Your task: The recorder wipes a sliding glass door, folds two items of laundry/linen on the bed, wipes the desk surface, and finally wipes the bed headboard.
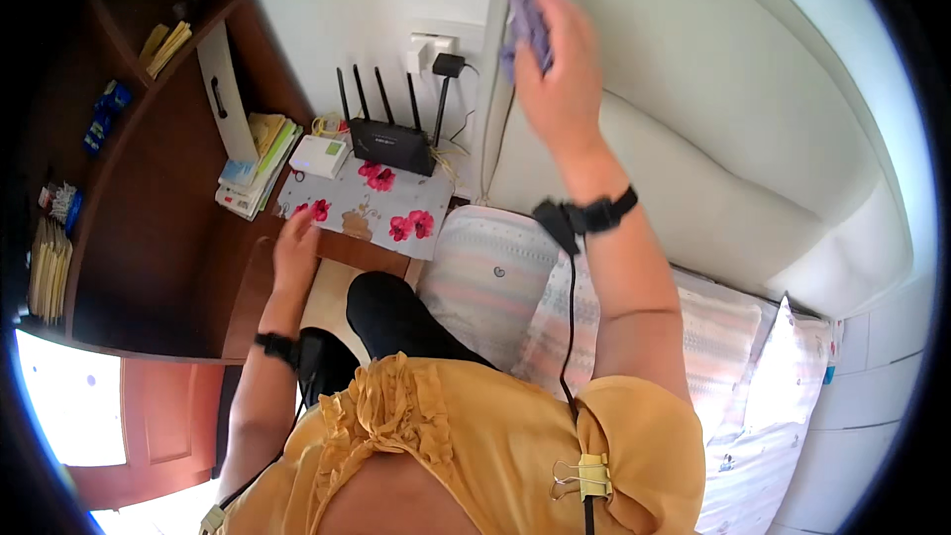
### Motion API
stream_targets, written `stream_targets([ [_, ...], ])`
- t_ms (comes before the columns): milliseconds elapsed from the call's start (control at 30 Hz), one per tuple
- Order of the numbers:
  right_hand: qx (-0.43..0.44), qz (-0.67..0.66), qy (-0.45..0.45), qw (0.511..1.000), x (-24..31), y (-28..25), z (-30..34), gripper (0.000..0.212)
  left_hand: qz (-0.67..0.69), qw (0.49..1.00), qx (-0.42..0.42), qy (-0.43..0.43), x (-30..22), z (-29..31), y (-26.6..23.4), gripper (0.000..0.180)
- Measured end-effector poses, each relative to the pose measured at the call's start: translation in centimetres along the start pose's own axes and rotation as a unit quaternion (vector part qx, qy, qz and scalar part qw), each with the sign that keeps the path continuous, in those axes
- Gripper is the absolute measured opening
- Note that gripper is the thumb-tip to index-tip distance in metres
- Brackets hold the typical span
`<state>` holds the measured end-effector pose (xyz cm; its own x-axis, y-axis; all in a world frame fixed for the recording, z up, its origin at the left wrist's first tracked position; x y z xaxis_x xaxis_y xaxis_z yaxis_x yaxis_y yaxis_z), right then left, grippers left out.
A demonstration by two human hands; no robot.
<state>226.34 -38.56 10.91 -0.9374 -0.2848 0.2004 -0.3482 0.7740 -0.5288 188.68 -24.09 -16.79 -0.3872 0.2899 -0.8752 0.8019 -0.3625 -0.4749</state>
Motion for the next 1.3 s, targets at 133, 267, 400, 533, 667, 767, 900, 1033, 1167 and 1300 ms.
stream_targets([
  [133, -0.032, 0.242, 0.010, 0.970, -3.2, -1.3, -5.7, 0.053, -0.129, 0.949, 0.091, 0.272, -21.6, -5.4, 7.7, 0.042],
  [267, 0.024, 0.290, -0.028, 0.956, -3.4, 0.9, -4.8, 0.056, -0.169, 0.888, 0.071, 0.423, -36.3, -6.3, 11.4, 0.049],
  [400, 0.052, 0.269, -0.093, 0.957, -3.9, -0.7, -3.6, 0.053, -0.188, 0.843, 0.043, 0.503, -42.7, -7.3, 12.7, 0.055],
  [533, 0.035, 0.283, -0.089, 0.954, -4.7, -6.5, -6.2, 0.041, -0.248, 0.808, -0.021, 0.534, -45.3, -9.3, 14.0, 0.056],
  [667, 0.030, 0.364, 0.067, 0.929, -8.8, -15.4, -8.0, 0.031, -0.364, 0.782, -0.069, 0.501, -47.0, -13.2, 14.7, 0.057],
  [767, -0.002, 0.384, 0.152, 0.911, -12.1, -19.9, -6.5, 0.032, -0.407, 0.768, -0.123, 0.479, -47.5, -15.6, 15.2, 0.057],
  [900, -0.046, 0.326, 0.144, 0.933, -13.4, -19.5, -6.2, 0.031, -0.420, 0.761, -0.192, 0.456, -47.2, -16.7, 15.8, 0.052],
  [1033, -0.019, 0.310, 0.129, 0.942, -11.9, -17.1, -8.3, 0.030, -0.391, 0.764, -0.211, 0.468, -47.0, -16.9, 15.8, 0.050],
  [1167, 0.043, 0.267, 0.100, 0.957, -11.7, -14.1, -11.0, 0.031, -0.369, 0.757, -0.221, 0.493, -47.2, -16.4, 15.7, 0.048],
  [1300, 0.094, 0.213, 0.071, 0.970, -10.0, -10.6, -13.0, 0.031, -0.363, 0.761, -0.218, 0.492, -47.1, -16.2, 15.5, 0.048],
])
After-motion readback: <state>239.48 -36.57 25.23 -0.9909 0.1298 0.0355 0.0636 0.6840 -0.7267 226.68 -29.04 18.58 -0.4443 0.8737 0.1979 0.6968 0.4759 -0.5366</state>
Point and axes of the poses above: each hand's wrist, its own z-axis away from the middle knuckle, its own y-axis out of the palm, x = y × z, the point moved 7 cm from there along -z, towards the middle knuckle, and after that the axes turned 15 degrees about x, right-handed, at the moved point
